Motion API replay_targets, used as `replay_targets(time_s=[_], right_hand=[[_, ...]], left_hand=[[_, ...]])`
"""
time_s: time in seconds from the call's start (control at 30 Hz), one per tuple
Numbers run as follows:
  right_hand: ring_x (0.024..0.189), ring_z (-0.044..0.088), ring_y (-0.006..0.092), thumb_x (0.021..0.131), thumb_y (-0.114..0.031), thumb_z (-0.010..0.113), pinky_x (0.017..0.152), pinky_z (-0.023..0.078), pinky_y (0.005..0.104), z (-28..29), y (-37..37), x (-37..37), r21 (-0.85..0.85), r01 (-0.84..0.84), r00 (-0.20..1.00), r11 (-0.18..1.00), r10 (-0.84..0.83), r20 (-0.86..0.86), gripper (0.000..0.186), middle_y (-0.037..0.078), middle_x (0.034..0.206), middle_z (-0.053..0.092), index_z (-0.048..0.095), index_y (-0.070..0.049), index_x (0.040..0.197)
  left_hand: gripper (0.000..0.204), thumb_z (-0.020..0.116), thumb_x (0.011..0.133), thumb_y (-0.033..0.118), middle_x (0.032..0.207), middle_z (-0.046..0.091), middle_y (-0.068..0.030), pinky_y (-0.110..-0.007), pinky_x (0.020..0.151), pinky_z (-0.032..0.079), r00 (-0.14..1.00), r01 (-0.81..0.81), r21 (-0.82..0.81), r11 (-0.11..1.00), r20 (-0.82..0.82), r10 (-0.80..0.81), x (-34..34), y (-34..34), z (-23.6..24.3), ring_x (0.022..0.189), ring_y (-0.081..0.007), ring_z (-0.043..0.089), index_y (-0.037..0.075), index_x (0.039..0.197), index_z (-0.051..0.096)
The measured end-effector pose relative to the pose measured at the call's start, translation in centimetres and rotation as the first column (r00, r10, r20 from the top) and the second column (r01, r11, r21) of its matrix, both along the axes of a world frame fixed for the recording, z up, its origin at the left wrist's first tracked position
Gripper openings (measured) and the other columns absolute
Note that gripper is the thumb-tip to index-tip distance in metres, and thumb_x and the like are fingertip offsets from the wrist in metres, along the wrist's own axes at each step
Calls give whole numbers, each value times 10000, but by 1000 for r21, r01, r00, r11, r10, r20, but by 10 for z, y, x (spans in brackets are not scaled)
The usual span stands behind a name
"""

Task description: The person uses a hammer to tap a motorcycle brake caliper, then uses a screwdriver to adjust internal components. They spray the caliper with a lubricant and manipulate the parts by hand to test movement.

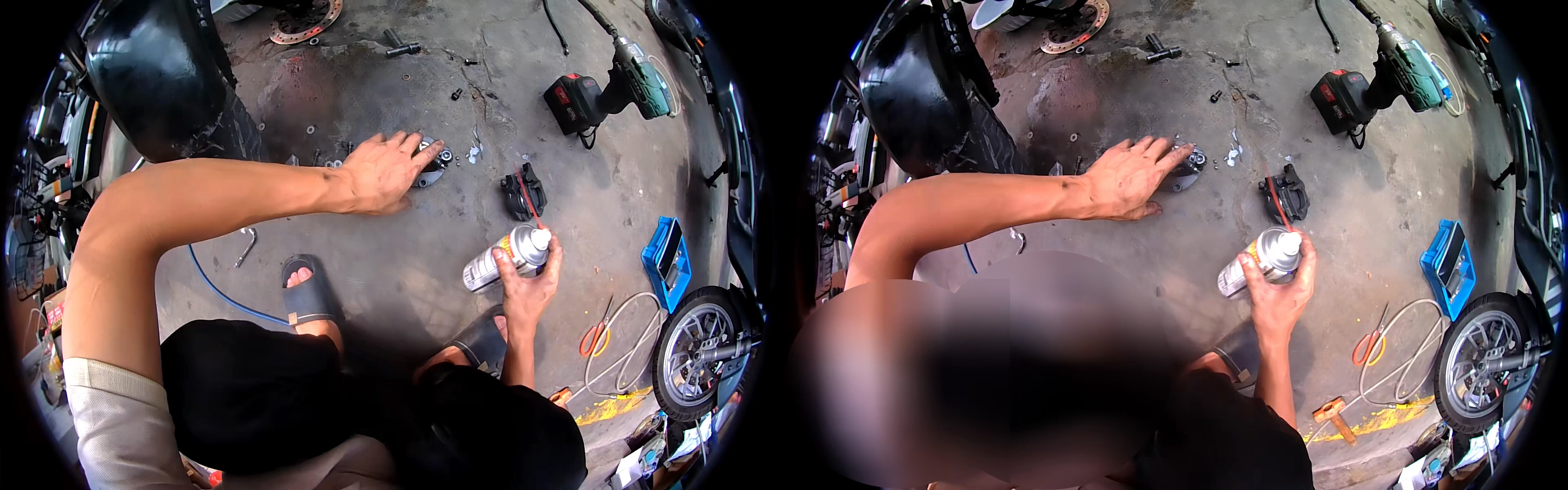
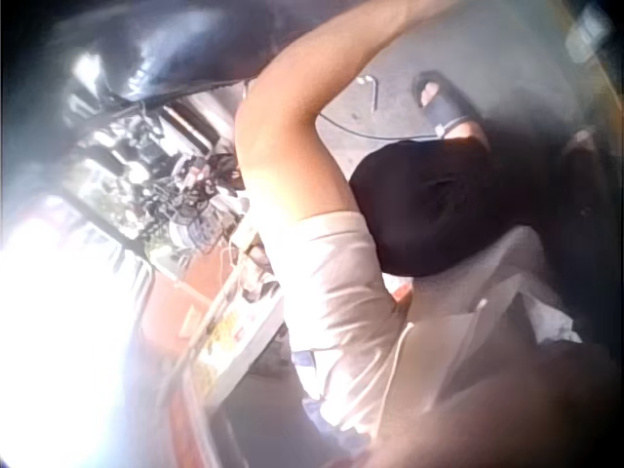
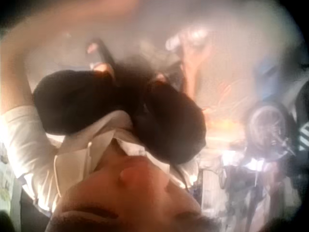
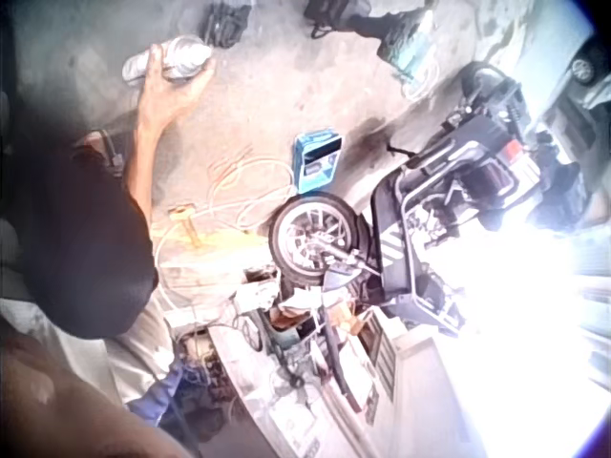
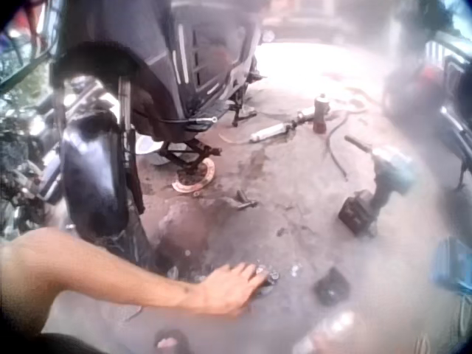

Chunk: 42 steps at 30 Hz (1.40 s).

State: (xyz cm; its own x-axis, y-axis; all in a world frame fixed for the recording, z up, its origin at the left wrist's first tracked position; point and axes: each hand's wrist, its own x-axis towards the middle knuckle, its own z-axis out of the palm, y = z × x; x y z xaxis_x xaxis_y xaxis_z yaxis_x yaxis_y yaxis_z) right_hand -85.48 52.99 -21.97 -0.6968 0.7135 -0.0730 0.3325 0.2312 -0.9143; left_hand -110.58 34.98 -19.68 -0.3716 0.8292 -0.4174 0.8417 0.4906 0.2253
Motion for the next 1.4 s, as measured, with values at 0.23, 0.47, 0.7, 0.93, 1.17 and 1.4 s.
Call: replay_targets(time_s=[0.23, 0.47, 0.7, 0.93, 1.17, 1.4], right_hand=[[1064, 663, 374, 716, -251, 964, 913, 539, 471, 10, -46, 6, -9, -407, 913, 913, 407, 10, 841, 184, 1183, 637, 528, -49, 1406], [1171, 635, 401, 770, -197, 932, 969, 534, 486, -5, -55, -1, 43, -246, 961, 968, 249, -119, 910, 212, 1323, 590, 450, -113, 1537], [1114, 643, 385, 799, -164, 898, 940, 545, 472, -9, -36, -3, 83, -161, 968, 983, 174, -179, 790, 192, 1269, 611, 516, -120, 1489], [1154, 625, 364, 792, -135, 900, 962, 530, 459, -6, -24, 14, 63, -112, 953, 992, 125, -275, 764, 180, 1290, 595, 536, -98, 1462], [1153, 616, 351, 784, -112, 892, 999, 502, 442, 4, -14, 22, -24, -92, 950, 995, 80, -302, 739, 191, 1312, 586, 533, -41, 1426], [1226, 576, 258, 789, -133, 869, 1082, 454, 414, 8, -4, 8, -310, -17, 926, 951, -102, -364, 757, 152, 1363, 569, 505, 16, 1436]], left_hand=[[1202, 960, 697, 293, 1540, 423, -198, -535, 1122, 462, 968, -251, 109, 962, 7, 252, 10, -5, -44, 1419, -425, 465, 179, 1654, 241], [1094, 921, 653, 208, 1441, 499, -268, -501, 1094, 493, 951, -302, -79, 950, 48, 306, 1, 48, -42, 1302, -457, 555, 108, 1576, 344], [1137, 883, 683, 195, 1306, 589, -145, -350, 995, 504, 339, -539, -338, 771, 751, 567, -42, 37, -39, 1182, -236, 586, -3, 1614, 262], [1281, 811, 721, 71, 1530, 442, -94, -360, 1110, 417, 39, -517, -399, 757, 873, 487, -32, 41, -14, 1315, -208, 508, 19, 1684, -32], [1096, 786, 683, 28, 1485, 495, -43, -340, 1113, 405, -153, -457, -439, 774, 896, 418, -28, 51, -1, 1347, -179, 483, 73, 1643, 259], [1077, 753, 656, -20, 1492, 506, -59, -346, 1144, 409, -231, -423, -412, 807, 910, 343, -20, 55, 9, 1370, -198, 493, 83, 1629, 304]])
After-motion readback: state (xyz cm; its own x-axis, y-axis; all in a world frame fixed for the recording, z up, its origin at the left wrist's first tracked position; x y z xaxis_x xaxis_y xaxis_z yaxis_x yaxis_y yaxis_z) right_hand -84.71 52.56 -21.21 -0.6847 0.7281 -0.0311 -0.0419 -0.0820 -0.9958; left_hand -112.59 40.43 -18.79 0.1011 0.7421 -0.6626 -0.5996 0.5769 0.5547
